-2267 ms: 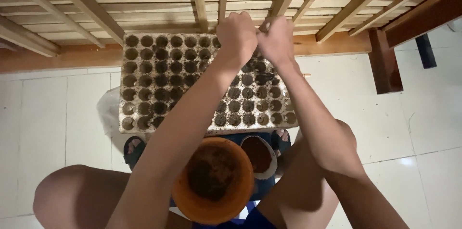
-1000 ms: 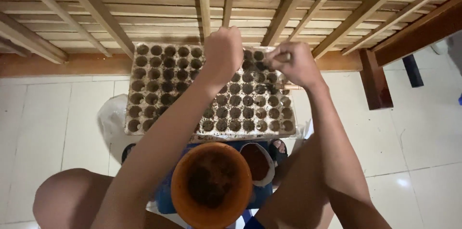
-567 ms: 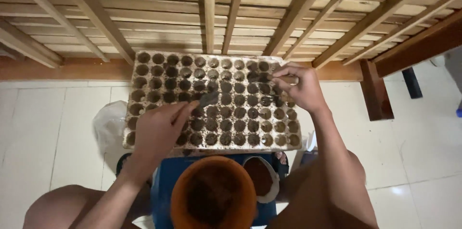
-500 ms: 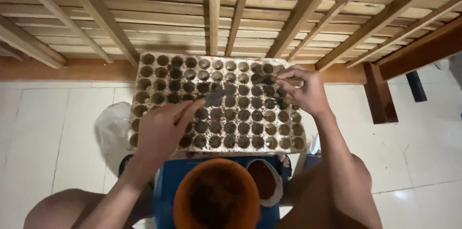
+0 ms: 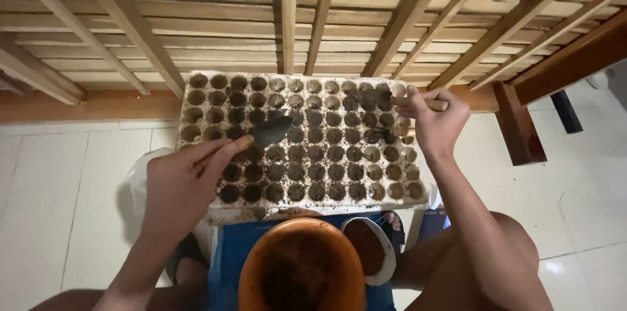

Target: Filling individual cells of a seedling tray with soil from a bowl using hands and a small hand trowel.

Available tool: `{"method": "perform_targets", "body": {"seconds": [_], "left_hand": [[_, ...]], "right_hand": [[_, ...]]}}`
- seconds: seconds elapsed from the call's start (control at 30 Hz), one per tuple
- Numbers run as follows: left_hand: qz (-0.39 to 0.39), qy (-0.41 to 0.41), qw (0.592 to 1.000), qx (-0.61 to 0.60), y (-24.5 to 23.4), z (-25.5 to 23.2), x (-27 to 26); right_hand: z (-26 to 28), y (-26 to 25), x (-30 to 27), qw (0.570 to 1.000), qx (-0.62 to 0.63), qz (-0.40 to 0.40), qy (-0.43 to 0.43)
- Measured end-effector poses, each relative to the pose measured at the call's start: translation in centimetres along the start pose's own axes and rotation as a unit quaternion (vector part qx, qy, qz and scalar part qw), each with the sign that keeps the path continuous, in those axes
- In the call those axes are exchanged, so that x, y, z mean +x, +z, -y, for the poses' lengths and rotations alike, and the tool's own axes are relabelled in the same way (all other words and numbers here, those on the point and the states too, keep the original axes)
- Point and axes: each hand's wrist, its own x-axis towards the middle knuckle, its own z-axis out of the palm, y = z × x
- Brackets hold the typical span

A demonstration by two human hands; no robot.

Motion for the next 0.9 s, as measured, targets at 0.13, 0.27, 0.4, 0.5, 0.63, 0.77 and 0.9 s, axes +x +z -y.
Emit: {"method": "perform_targets", "body": {"seconds": [0.13,0.27,0.4,0.5,0.63,0.77,0.9], "left_hand": [[0.004,-0.069,0.996,-0.050,0.4,1.6,-0.9],[0.018,-0.115,0.988,-0.100,0.1,-1.2,-2.3],[0.023,-0.121,0.988,-0.092,0.6,-0.9,-2.5],[0.030,-0.102,0.991,-0.085,0.7,-1.7,-2.3],[0.040,-0.081,0.992,-0.083,1.2,-2.5,-2.2],[0.031,-0.058,0.995,-0.078,1.9,-2.6,-2.0],[0.054,-0.069,0.993,-0.079,2.0,-2.8,-1.6]], "right_hand": [[0.3,1.9,-2.1,0.997,-0.029,-0.073,0.010],[2.0,3.4,-4.7,0.996,-0.045,-0.078,-0.023],[-1.6,3.5,-4.7,0.995,-0.083,-0.053,-0.016],[-1.2,3.9,-4.7,0.998,-0.055,-0.034,0.004],[-4.9,3.2,-3.0,0.997,-0.043,-0.056,0.014],[0.2,3.9,-4.5,0.993,0.091,0.002,0.072],[-0.9,4.3,-3.9,0.996,0.052,0.020,0.076]]}}
